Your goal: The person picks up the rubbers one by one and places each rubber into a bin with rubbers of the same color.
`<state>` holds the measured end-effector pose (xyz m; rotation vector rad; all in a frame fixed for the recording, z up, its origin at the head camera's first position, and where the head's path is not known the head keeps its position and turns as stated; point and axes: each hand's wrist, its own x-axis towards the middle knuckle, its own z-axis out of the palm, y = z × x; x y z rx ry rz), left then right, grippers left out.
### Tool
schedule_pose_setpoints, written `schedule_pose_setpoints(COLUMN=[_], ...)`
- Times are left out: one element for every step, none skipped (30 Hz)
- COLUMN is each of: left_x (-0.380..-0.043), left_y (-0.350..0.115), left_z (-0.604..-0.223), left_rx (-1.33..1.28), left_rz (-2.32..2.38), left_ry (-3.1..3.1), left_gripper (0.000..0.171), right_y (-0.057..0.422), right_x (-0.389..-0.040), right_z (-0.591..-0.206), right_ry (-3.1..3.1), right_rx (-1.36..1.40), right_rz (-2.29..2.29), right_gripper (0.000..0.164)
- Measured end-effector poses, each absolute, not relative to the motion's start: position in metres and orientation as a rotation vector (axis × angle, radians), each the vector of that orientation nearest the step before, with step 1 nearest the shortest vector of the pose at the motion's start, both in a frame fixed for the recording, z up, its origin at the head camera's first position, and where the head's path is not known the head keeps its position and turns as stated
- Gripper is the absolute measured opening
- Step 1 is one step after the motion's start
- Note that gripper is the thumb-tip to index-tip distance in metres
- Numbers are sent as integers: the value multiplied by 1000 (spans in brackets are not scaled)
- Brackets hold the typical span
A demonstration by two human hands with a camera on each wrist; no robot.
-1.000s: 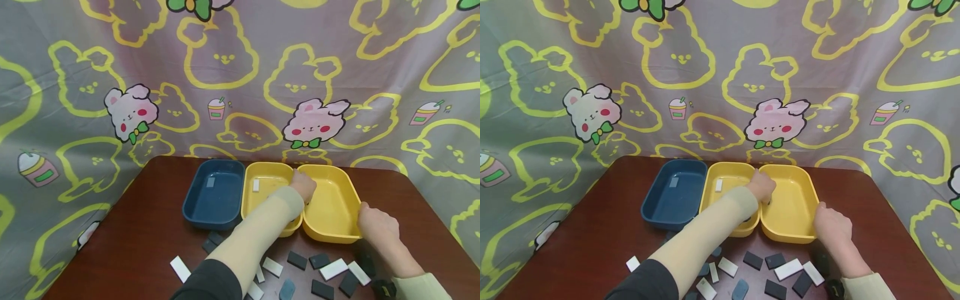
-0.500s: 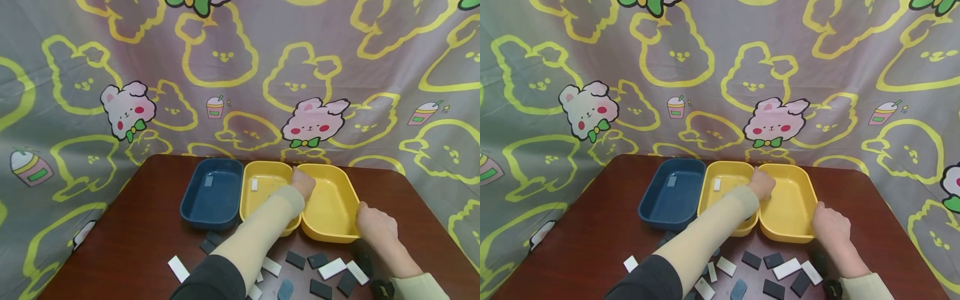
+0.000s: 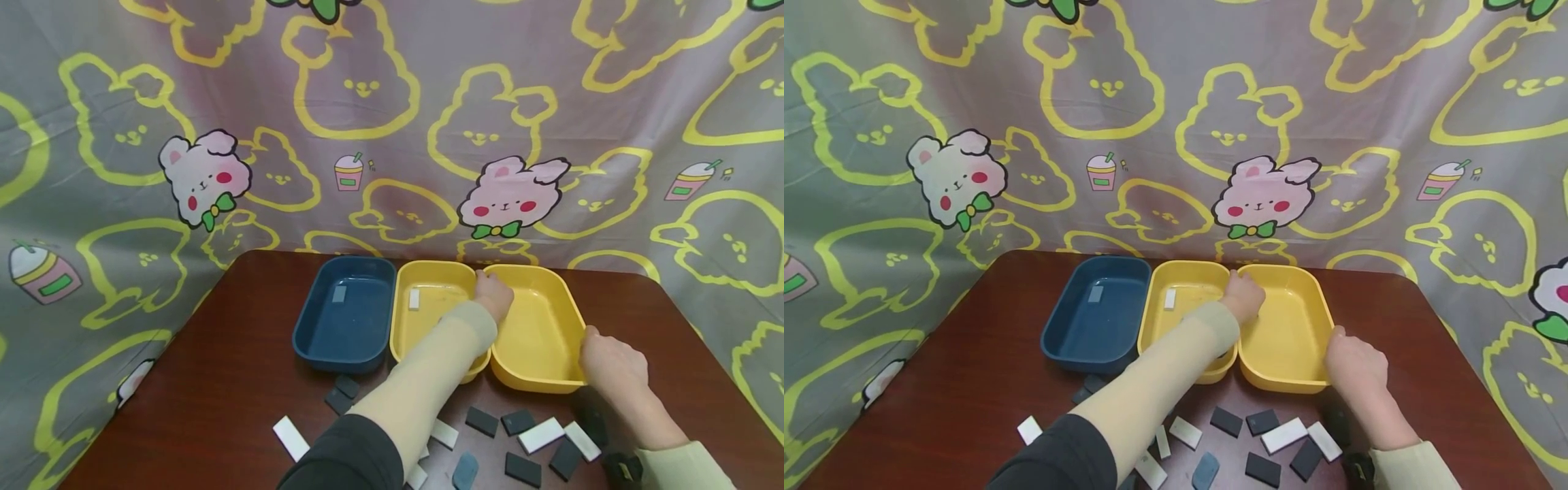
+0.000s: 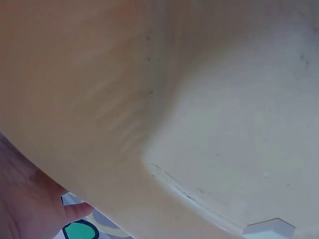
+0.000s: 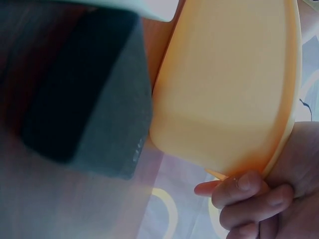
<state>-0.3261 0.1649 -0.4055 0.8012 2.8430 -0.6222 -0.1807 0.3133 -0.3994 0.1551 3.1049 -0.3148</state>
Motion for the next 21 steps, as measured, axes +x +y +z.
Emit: schedule_pose_setpoints(left_x=[-325, -324, -323, -322, -321, -320, -319, -318, -318, -318, -318, -318, -319, -320, -321, -322, -323, -325, -326, -327, -329], left_y=[164, 164, 164, 164, 163, 163, 163, 162, 162, 161, 160, 159, 158, 157, 155, 154, 152, 150, 149, 147, 145], left_z=[-406, -406, -406, -406, -406, -406, -406, -406, -406, -406, -406, -405, -405, -404, -402, -400, -398, -395, -391, -387, -382], left_rx=[800, 795, 789, 781, 778, 775, 773, 773, 776, 779, 788, 799, 812, 832, 857, 884, 919, 957, 993, 1029, 1062], left_rz=[-622, -616, -610, -604, -607, -606, -604, -598, -596, -586, -579, -567, -549, -531, -507, -483, -466, -451, -439, -437, -442], left_ry=[2845, 2850, 2854, 2856, 2854, 2851, 2849, 2850, 2851, 2855, 2860, 2866, 2873, 2880, 2885, 2889, 2891, 2890, 2889, 2886, 2884], left_gripper=[36, 36, 36, 36, 36, 36, 36, 36, 35, 35, 35, 34, 33, 31, 27, 24, 22, 20, 20, 21, 24], right_y=[313, 313, 313, 312, 312, 312, 312, 311, 311, 311, 311, 311, 311, 311, 311, 311, 311, 312, 313, 313, 314], right_x=[-181, -181, -181, -181, -181, -181, -181, -180, -180, -180, -180, -180, -180, -180, -180, -181, -181, -181, -182, -182, -183], right_z=[-399, -399, -400, -400, -401, -401, -402, -402, -402, -402, -402, -401, -401, -400, -400, -399, -399, -399, -399, -399, -398], right_ry=[3099, 3098, 3095, 3092, 3090, 3088, 3088, 3090, 3093, 3095, 3098, 3098, 3102, 3103, 3105, 3104, 3103, 3103, 3105, 3105, 3105], right_rx=[160, 161, 164, 166, 166, 167, 168, 168, 167, 164, 162, 160, 155, 152, 148, 147, 146, 146, 142, 142, 141], right_rz=[-311, -303, -298, -296, -292, -290, -290, -289, -291, -293, -293, -298, -301, -303, -305, -306, -304, -302, -293, -287, -283], right_gripper=[33, 33, 33, 33, 33, 33, 34, 34, 34, 33, 32, 31, 31, 30, 29, 29, 29, 30, 31, 31, 31])
